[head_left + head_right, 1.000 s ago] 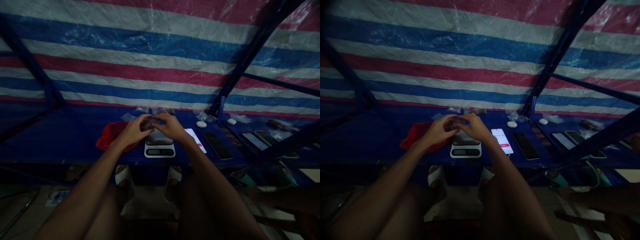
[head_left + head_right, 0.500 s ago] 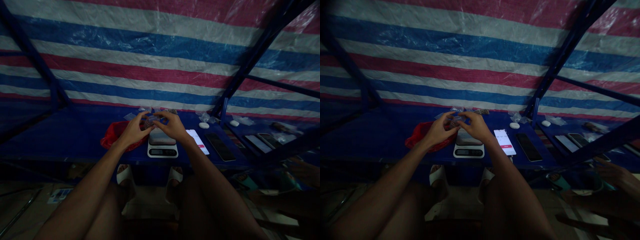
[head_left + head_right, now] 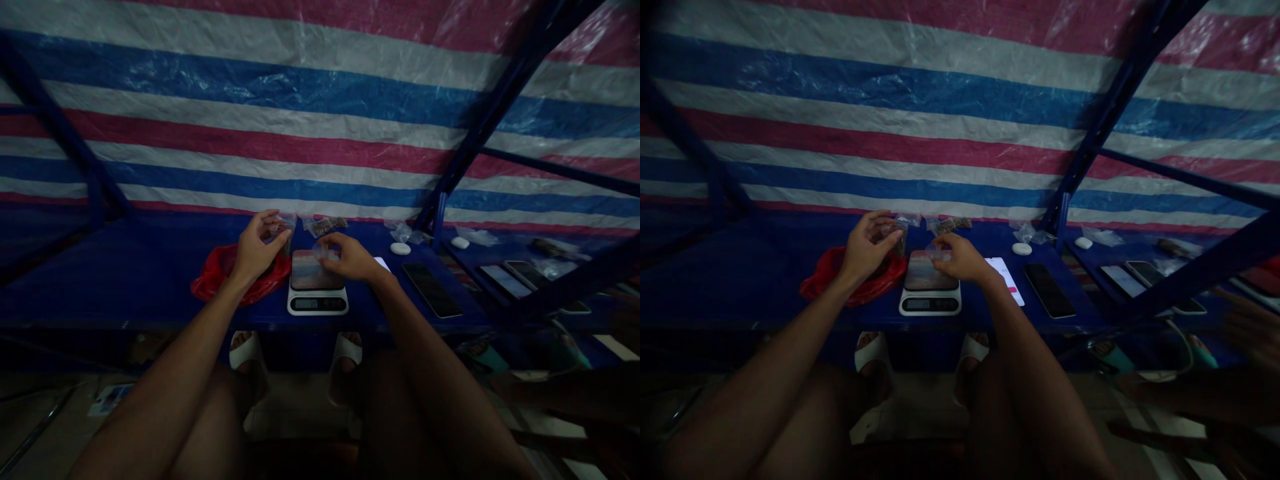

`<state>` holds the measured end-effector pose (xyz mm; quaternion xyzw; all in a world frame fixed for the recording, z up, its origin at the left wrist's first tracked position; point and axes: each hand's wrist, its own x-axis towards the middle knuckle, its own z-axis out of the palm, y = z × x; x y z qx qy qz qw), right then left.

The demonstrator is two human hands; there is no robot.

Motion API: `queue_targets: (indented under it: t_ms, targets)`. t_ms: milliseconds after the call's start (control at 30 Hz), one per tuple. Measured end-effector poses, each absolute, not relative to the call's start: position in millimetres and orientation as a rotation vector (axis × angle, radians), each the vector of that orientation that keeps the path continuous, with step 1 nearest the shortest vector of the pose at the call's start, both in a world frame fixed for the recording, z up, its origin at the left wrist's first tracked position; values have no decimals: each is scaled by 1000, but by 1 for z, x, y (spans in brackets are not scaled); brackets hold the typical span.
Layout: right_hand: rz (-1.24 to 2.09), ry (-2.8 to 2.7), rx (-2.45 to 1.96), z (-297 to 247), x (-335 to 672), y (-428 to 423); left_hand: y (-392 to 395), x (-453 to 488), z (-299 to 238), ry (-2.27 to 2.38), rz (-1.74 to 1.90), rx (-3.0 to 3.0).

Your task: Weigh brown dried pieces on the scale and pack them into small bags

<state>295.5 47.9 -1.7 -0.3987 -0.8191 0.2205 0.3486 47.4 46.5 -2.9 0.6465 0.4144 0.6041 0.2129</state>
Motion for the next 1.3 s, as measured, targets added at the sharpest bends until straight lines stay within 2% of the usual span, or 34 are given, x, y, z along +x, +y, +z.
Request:
queue_targets:
  t_ms: [200, 467, 833, 1067, 1300]
  targets:
    - [605, -2223, -1118, -7, 302, 46, 54, 57, -7, 1213, 1673, 1863]
    - [546, -1930, -938, 9, 271, 42, 53, 64, -4, 1316, 1720, 1876]
    - [775, -1818, -778, 10, 242, 51, 44, 61, -1, 1080, 1627, 1760]
    - [810, -1676, -794, 9, 252, 56, 32, 54, 1, 914, 1337, 1551]
    - [790, -1672, -796, 12, 254, 52, 30, 54, 1, 907, 1427, 1347]
